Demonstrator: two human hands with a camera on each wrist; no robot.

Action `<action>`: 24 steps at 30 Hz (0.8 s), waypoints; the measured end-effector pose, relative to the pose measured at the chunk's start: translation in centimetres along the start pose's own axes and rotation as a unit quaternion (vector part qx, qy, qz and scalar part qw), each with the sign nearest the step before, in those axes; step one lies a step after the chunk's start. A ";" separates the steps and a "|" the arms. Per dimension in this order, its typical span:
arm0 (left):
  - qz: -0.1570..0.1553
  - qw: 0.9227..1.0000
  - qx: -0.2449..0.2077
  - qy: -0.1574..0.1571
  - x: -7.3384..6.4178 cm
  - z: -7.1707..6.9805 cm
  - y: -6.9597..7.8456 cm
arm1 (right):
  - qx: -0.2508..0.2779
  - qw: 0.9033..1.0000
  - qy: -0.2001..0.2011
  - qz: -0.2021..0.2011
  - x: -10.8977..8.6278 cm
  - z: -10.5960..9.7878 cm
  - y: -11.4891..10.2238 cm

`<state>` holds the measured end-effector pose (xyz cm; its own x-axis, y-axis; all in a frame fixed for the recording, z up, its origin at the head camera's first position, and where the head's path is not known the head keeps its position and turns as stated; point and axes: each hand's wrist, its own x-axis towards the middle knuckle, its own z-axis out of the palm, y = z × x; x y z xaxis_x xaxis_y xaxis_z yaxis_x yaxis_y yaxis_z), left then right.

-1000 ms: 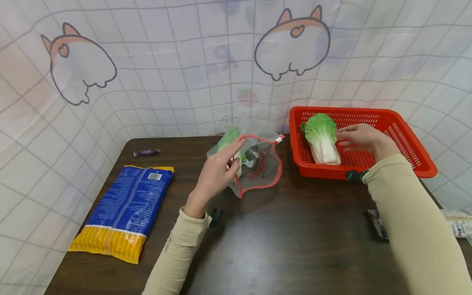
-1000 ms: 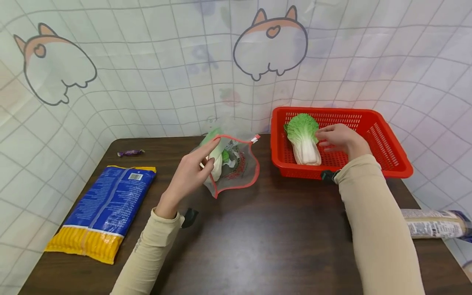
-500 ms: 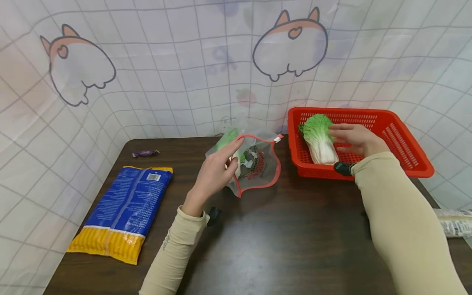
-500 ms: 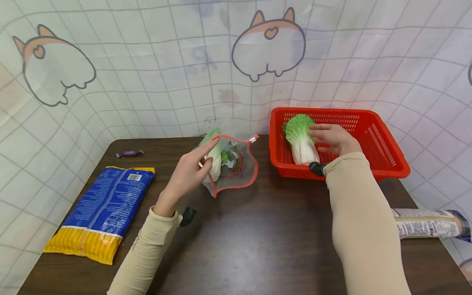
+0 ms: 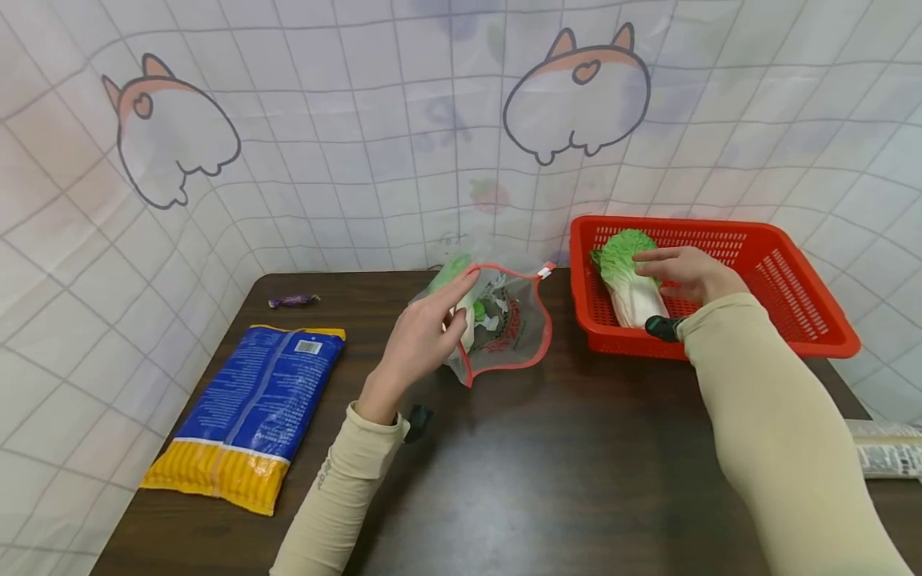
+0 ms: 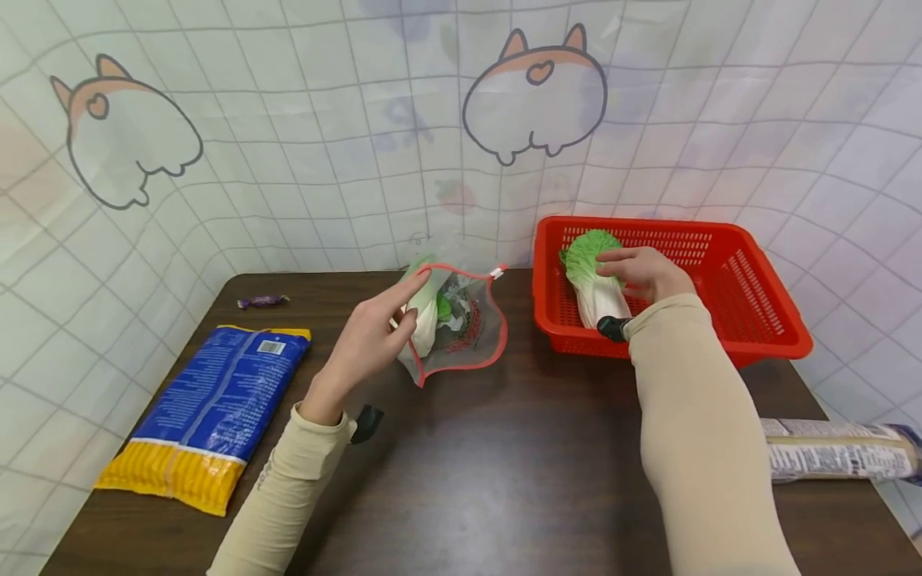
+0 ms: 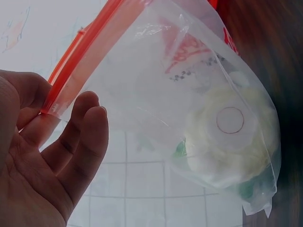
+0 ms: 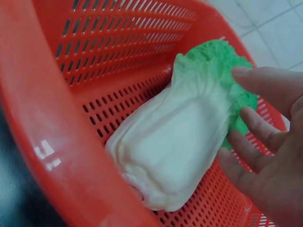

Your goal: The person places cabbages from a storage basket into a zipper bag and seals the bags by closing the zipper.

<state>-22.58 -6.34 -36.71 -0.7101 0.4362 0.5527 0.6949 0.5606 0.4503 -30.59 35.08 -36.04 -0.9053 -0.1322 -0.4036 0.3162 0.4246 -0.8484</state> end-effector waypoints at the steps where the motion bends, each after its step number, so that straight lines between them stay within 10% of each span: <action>1: 0.001 1.000 0.000 0.001 0.0 0.0 0.0 | -0.014 1.000 -0.006 0.002 0.1 0.0 0.2; 10: 0.008 1.000 0.004 0.006 -0.1 -0.2 -0.2 | -0.079 0.993 -0.085 0.021 0.4 0.6 1.5; 24: 0.003 1.000 0.012 0.003 -0.1 -0.4 -0.2 | -0.129 0.989 -0.075 -0.021 -0.6 -1.5 1.4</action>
<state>-22.62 -6.75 -36.60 -0.7048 0.4356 0.5599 0.6964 0.5752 0.4292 -30.00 37.16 -36.49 -0.8576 -0.2788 -0.4323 0.1782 0.6274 -0.7581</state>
